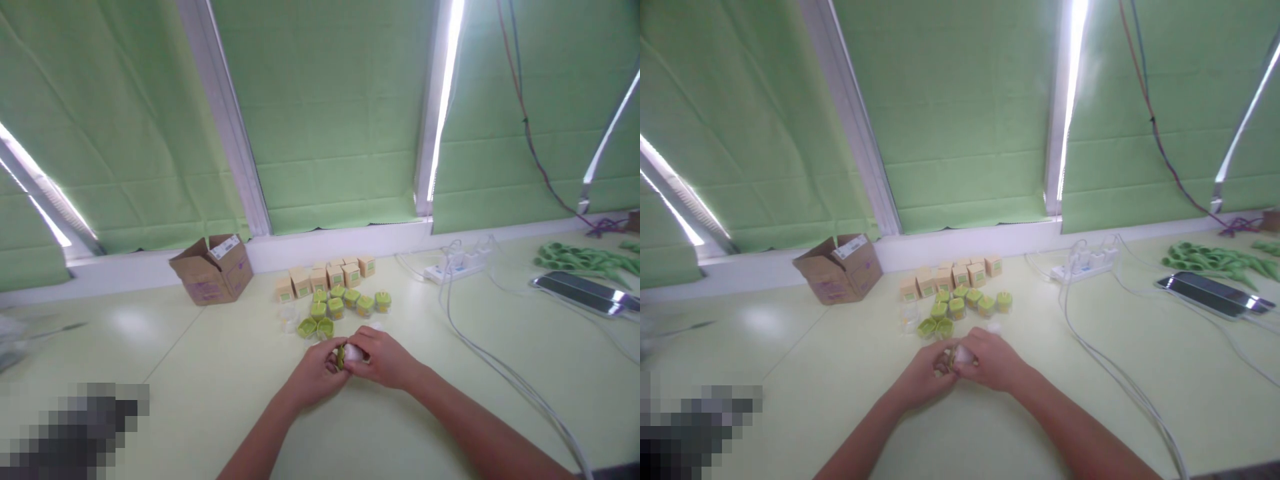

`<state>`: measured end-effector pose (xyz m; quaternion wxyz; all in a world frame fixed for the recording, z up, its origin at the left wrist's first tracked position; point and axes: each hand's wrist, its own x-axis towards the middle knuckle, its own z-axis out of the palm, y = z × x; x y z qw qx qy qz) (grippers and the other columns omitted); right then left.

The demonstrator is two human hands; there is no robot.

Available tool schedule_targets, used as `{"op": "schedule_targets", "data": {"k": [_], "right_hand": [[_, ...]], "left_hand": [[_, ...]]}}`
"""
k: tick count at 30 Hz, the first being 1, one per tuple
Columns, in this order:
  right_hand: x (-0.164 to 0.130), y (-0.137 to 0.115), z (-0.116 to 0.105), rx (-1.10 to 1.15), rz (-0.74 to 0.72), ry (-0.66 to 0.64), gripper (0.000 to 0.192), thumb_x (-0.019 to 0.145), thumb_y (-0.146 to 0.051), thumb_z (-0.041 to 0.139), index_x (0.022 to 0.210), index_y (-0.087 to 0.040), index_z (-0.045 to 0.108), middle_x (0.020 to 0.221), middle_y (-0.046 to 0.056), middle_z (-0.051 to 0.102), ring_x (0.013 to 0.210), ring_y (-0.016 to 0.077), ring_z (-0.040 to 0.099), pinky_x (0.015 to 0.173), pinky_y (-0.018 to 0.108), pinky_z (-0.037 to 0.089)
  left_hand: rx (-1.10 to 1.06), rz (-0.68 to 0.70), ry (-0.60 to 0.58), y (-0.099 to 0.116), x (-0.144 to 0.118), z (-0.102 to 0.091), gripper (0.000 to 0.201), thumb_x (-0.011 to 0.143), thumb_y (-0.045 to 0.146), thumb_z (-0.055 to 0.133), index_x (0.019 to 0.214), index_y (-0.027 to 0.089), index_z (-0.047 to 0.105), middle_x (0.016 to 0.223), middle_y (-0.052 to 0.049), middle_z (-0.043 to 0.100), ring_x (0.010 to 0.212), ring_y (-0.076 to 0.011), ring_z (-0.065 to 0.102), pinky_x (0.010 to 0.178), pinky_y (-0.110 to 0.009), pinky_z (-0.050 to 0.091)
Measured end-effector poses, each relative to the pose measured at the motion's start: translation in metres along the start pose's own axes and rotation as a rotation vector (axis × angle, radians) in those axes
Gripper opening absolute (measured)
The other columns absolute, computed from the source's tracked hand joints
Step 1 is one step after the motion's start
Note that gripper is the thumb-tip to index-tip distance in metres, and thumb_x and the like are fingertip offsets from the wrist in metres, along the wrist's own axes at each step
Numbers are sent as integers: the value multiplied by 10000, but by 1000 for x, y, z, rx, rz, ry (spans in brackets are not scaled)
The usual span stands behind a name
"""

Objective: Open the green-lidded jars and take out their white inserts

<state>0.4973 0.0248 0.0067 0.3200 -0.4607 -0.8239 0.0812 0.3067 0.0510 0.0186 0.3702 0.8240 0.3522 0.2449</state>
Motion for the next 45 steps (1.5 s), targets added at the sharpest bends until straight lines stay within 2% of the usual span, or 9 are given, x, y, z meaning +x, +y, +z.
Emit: {"op": "schedule_targets", "data": {"k": [4,11,14,20,26,32,36,45], "right_hand": [[-1,-1,0,-27,-10,-34,260,784,-345,612,985,-181,618,887,42,577,811,146,532,740,254,411],[0,-3,0,-35,6,-63,256,712,-300,649,926,-165,613,860,43,575,797,152,526,727,256,412],[0,-3,1,-14,-7,-40,226,716,-272,629,912,-162,606,840,37,571,782,146,521,717,252,410],[0,-1,-1,52,-33,34,178,750,-255,597,911,-178,602,829,27,569,770,135,513,720,248,406],[0,5,-9,83,55,101,175,777,-246,576,935,-178,607,854,42,565,756,138,508,707,255,409],[0,13,-11,5,115,68,142,776,-250,560,887,-172,601,833,39,561,742,136,507,700,250,391],[-1,14,-11,-69,157,-8,155,734,-279,583,835,-166,554,783,25,562,694,131,500,633,237,358],[-5,15,-14,-287,151,-170,259,693,-420,611,858,-223,587,848,11,601,742,167,553,620,258,322]], "left_hand": [[58,-20,18,1,0,0,403,685,195,580,1083,133,604,786,-20,623,615,-95,514,564,-189,404],[194,1,14,8,-1,-2,354,628,163,578,975,140,638,726,-2,596,604,-93,475,556,-192,346],[238,26,25,9,-1,-1,299,629,178,577,918,139,643,704,3,584,597,-92,458,553,-198,329],[257,47,81,8,0,-1,277,663,219,592,926,142,629,675,10,565,574,-89,443,562,-206,330],[293,28,54,9,-1,-5,131,689,215,573,803,151,583,683,15,554,598,-92,466,562,-204,327],[359,29,109,-4,-1,-6,230,688,224,593,911,167,594,783,-9,597,676,-123,513,651,-235,369],[369,13,122,-12,0,-9,347,689,253,612,1026,173,592,860,-27,619,718,-139,535,691,-250,395],[370,21,121,-14,0,-10,380,698,257,612,1067,172,585,878,-29,624,734,-141,544,725,-261,411]]}}
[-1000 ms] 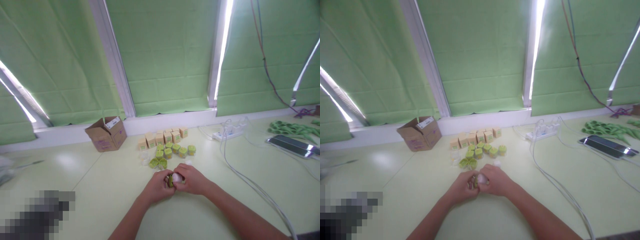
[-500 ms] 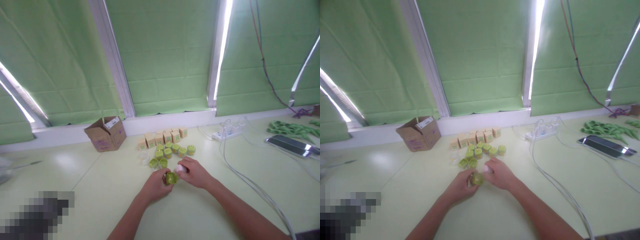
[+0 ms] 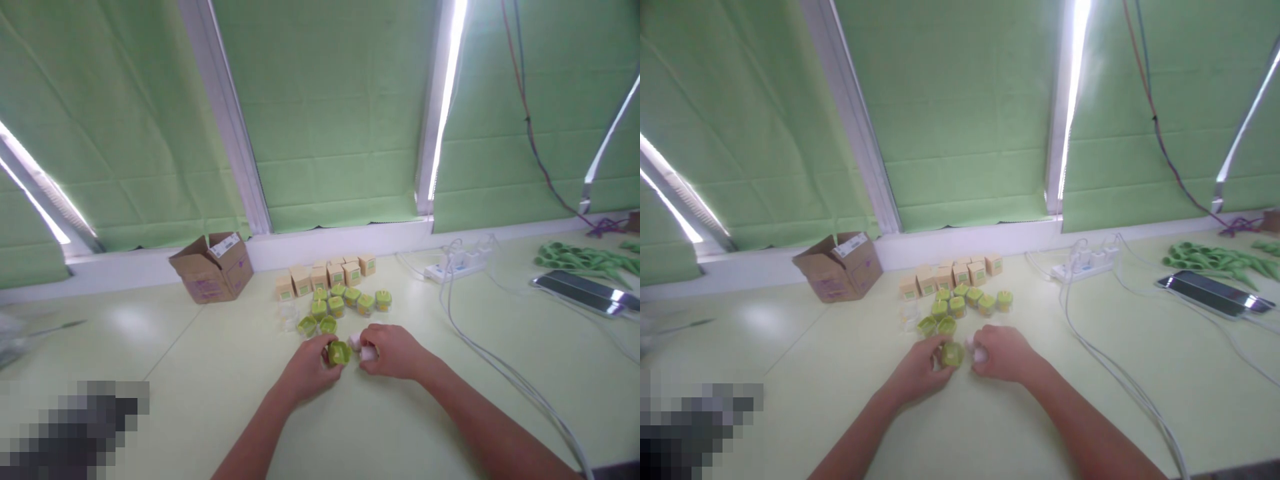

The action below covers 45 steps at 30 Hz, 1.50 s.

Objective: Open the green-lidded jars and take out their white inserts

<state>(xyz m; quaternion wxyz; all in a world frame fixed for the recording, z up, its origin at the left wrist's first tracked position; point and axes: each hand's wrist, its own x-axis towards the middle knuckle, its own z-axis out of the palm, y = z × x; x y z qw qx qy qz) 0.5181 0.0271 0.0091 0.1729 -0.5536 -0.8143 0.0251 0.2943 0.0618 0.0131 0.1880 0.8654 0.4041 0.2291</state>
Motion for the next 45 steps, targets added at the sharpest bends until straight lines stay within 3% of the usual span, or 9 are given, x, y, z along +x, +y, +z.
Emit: {"op": "schedule_targets", "data": {"k": [5,10,15,19,26,36,45], "right_hand": [[0,2,-2,-32,21,-66,343,653,-489,655,898,-255,604,875,-1,604,751,171,558,601,248,304],[0,1,-5,-15,10,-35,429,650,-578,661,927,-255,612,894,6,590,776,173,562,620,249,318],[1,-2,-5,37,-44,49,273,865,-463,484,929,-236,622,844,14,574,777,140,550,646,239,334],[2,-4,0,106,-129,76,210,886,-372,488,952,-241,638,837,13,559,791,116,539,685,217,349],[3,-7,8,90,-183,112,183,881,-357,520,949,-272,667,791,4,525,728,97,509,650,210,331],[4,-6,17,73,-141,161,192,890,-391,517,952,-304,676,789,-1,515,701,86,485,638,210,310],[6,-11,16,29,-143,158,185,886,-371,527,903,-276,684,767,0,529,685,84,486,608,217,295]], "left_hand": [[-13,6,-5,-4,0,2,419,682,256,622,1092,180,582,926,-32,628,772,-148,556,756,-266,424],[-26,45,5,-1,-1,2,382,704,274,616,1076,195,581,917,-21,630,771,-145,560,748,-264,431],[-14,75,56,-1,-3,4,401,700,280,639,1088,205,573,960,-23,632,822,-156,566,800,-287,436],[-25,100,80,-1,-3,7,433,683,256,655,1105,212,571,1029,-29,626,886,-164,569,849,-299,446],[-135,67,78,-2,-1,13,455,708,239,626,1157,231,549,1061,-29,614,672,-93,562,608,-207,496],[-246,17,50,3,0,17,444,716,216,628,1154,197,557,924,-12,651,530,-45,551,532,-156,495],[-311,54,7,7,1,15,469,709,208,643,1173,186,579,1020,-34,654,780,-112,632,710,-209,550]]}}
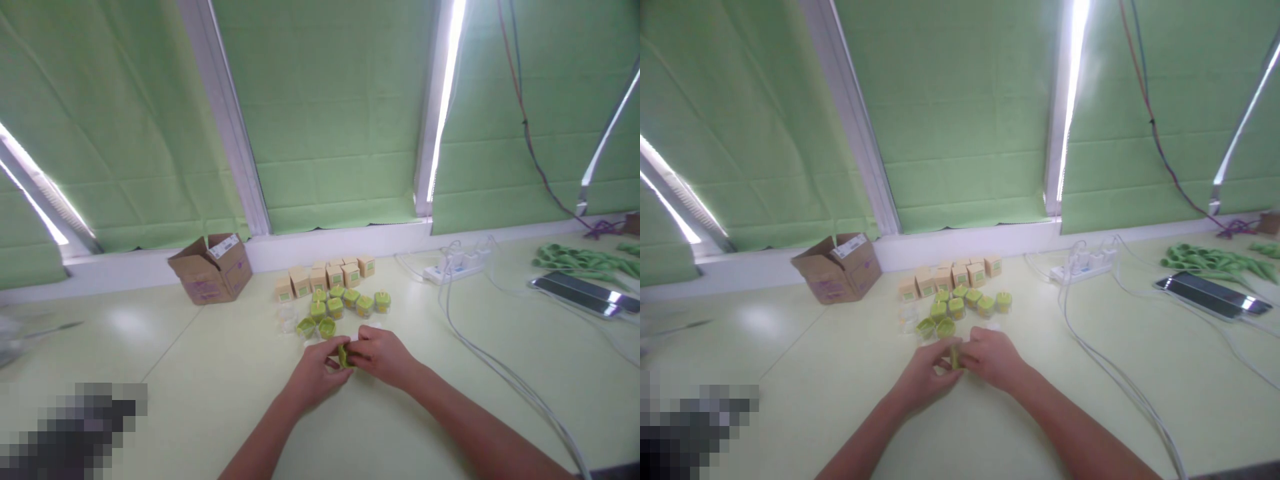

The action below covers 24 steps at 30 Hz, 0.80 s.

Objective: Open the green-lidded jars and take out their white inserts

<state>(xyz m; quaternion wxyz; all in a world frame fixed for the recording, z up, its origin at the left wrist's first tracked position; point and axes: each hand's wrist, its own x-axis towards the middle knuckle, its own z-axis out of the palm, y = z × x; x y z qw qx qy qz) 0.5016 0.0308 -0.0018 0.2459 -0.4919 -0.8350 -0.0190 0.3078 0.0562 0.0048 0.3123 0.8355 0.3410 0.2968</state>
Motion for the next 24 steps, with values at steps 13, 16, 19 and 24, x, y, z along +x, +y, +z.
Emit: {"op": "schedule_targets", "data": {"k": [13,16,19,24], "right_hand": [[2,-3,-2,-82,-13,-14,211,902,-381,505,901,-280,690,743,2,530,682,96,481,610,237,279],[3,-3,0,-77,-31,-15,198,898,-362,514,878,-267,687,736,1,525,688,97,480,612,236,279],[3,-4,1,-68,-39,-27,171,882,-330,537,850,-242,680,726,0,520,694,98,484,611,234,283],[5,-3,2,-60,-39,-41,153,863,-292,551,816,-217,676,729,3,522,698,101,488,616,234,294]], "left_hand": [[117,40,34,2,-1,-3,478,687,202,669,1160,203,599,902,-2,683,672,-90,613,685,-203,516],[121,56,39,1,-1,-3,479,694,204,665,1168,202,594,908,-6,681,673,-88,607,677,-195,514],[135,83,46,0,-1,-2,483,687,200,669,1165,201,596,891,-8,681,661,-87,598,680,-196,515],[151,95,48,1,-1,0,496,675,187,671,1165,210,598,926,-8,680,692,-92,600,695,-202,512]]}}
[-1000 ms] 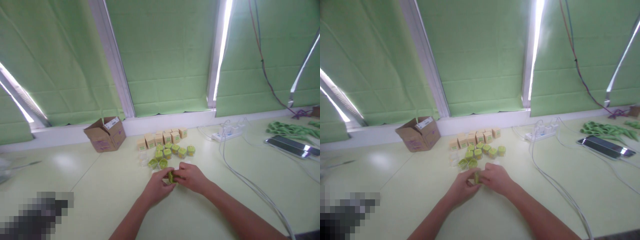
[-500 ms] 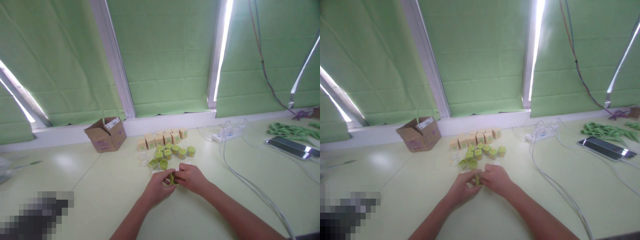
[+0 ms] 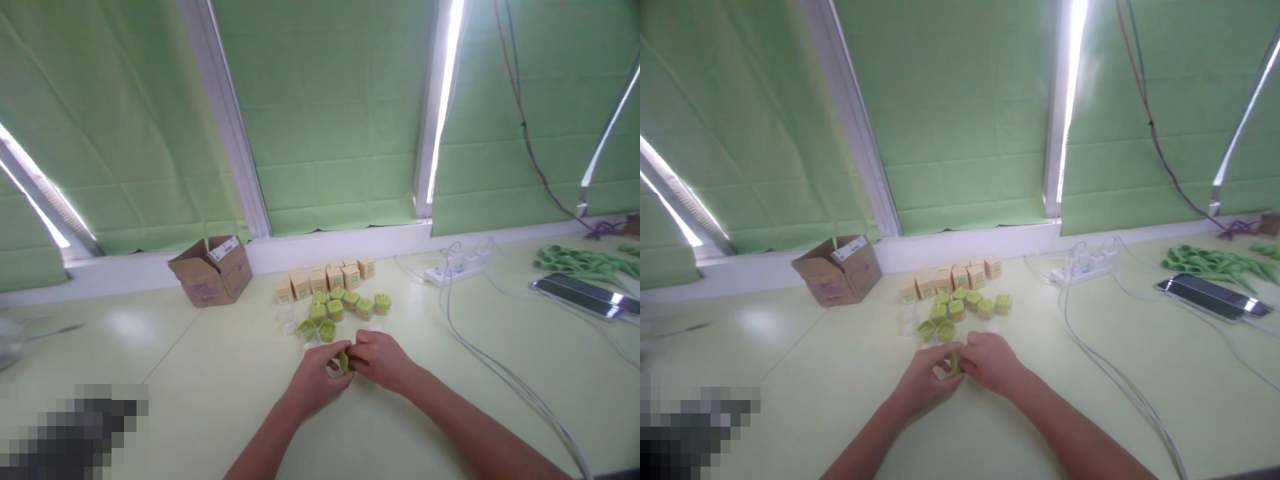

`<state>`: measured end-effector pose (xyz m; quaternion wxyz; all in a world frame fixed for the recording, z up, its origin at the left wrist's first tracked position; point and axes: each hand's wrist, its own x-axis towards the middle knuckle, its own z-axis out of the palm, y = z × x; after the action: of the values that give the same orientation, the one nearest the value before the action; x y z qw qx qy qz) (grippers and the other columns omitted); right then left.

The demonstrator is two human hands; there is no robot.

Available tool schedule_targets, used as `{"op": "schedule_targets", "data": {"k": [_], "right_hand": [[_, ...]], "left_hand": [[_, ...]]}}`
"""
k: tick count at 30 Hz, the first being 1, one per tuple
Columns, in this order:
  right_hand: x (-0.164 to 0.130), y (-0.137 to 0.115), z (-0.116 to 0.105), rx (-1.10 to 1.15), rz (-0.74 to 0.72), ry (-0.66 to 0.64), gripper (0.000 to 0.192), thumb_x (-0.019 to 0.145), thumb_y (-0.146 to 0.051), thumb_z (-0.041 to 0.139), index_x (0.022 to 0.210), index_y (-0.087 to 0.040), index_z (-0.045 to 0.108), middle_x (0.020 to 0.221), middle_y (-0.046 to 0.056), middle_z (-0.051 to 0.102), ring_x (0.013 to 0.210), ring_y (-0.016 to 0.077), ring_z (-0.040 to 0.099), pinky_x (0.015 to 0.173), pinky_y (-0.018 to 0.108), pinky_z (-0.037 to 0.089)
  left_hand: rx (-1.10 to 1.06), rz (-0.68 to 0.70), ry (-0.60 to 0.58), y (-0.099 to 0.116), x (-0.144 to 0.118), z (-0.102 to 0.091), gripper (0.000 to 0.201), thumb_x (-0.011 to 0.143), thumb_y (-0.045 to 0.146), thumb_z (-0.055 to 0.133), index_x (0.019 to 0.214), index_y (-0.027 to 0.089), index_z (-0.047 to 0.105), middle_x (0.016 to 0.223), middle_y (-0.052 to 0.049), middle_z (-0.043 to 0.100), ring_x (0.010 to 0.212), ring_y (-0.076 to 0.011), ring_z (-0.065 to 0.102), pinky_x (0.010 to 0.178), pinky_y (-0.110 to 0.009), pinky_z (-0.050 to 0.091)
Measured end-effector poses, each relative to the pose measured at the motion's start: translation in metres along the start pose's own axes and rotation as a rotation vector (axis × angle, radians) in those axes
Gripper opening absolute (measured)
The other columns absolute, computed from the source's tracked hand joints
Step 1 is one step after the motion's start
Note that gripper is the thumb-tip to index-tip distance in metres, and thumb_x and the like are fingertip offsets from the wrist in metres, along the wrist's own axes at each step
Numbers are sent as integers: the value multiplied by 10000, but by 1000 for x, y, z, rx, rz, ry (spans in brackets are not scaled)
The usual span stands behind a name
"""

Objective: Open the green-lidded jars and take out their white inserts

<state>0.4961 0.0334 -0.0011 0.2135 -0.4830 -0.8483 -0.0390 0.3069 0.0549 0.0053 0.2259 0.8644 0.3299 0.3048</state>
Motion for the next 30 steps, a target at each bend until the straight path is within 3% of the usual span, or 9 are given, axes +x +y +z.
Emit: {"op": "schedule_targets", "data": {"k": [5,12,17,30], "right_hand": [[1,1,2,4,5,-5,112,835,-275,582,805,-215,672,757,2,534,699,100,490,616,238,291],[1,-2,0,-114,-32,65,152,870,-341,551,869,-235,660,772,4,554,704,120,471,645,280,255],[1,-2,2,-133,-69,82,172,881,-337,533,817,-213,634,741,2,545,686,125,453,639,300,232],[2,-2,3,-102,-95,62,123,844,-277,551,786,-186,610,740,2,563,679,114,468,651,306,232]], "left_hand": [[14,-23,-2,-1,0,1,501,662,184,679,1155,224,604,983,-11,674,712,-101,598,705,-222,505],[67,17,9,-3,1,-4,487,677,242,692,1155,224,599,935,-11,674,670,-100,586,713,-242,487],[84,32,9,-4,0,-4,482,676,229,682,1151,230,602,896,-3,673,665,-104,579,704,-238,477],[116,37,-6,-6,-2,-1,485,683,205,651,1162,228,575,934,-7,664,704,-112,570,726,-239,463]]}}
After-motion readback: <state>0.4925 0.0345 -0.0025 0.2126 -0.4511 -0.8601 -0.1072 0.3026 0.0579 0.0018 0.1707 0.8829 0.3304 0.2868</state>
